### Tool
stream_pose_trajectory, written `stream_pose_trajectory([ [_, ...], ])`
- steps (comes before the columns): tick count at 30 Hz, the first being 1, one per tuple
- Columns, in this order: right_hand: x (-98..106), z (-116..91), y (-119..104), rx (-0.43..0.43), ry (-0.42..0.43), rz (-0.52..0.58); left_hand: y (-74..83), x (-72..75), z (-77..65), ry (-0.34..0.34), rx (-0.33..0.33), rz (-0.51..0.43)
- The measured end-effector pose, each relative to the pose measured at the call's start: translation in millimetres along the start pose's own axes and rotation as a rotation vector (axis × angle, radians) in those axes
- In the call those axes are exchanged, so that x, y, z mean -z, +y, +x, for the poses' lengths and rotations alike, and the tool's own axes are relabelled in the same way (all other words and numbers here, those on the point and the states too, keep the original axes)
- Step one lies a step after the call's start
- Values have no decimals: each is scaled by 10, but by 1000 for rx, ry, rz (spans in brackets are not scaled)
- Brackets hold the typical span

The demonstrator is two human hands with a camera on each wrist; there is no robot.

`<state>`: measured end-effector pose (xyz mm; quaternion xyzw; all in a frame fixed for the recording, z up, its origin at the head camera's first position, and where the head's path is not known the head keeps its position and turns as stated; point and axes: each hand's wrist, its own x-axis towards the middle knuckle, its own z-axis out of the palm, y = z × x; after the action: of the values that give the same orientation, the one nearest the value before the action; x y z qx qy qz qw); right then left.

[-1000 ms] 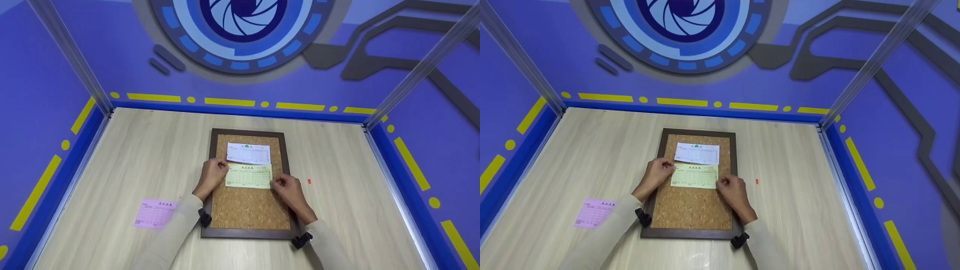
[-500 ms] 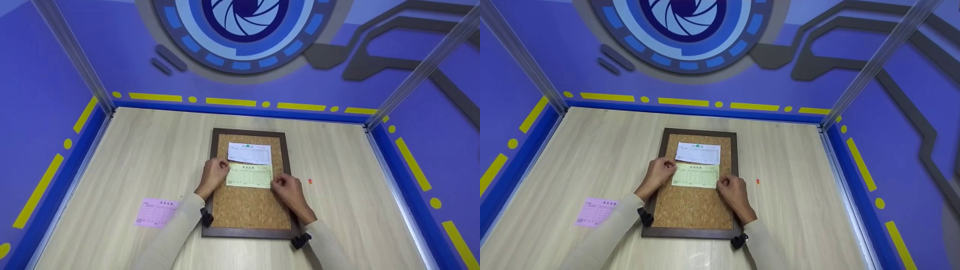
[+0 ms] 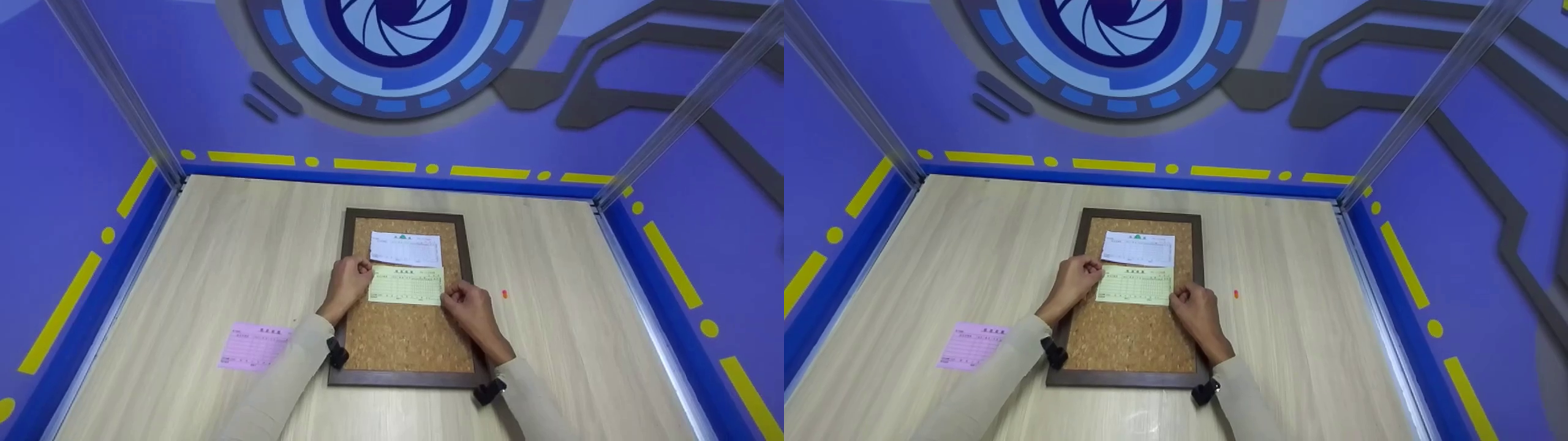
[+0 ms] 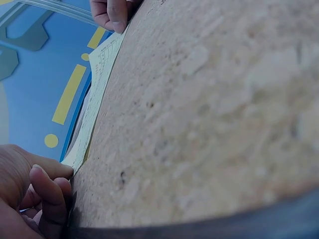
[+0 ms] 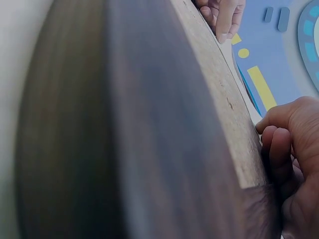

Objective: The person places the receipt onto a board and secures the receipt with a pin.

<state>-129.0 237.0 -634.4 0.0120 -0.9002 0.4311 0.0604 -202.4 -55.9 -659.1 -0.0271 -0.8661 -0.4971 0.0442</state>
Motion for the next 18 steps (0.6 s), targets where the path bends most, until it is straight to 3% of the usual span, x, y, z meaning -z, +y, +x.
stream_pose_trajectory([
  [8,39,-46,57,-4,30,19,-63,-121,39,-22,-18,13],
  [18,-30,-11,16,24,15,24,-70,-31,11,9,-15,46],
])
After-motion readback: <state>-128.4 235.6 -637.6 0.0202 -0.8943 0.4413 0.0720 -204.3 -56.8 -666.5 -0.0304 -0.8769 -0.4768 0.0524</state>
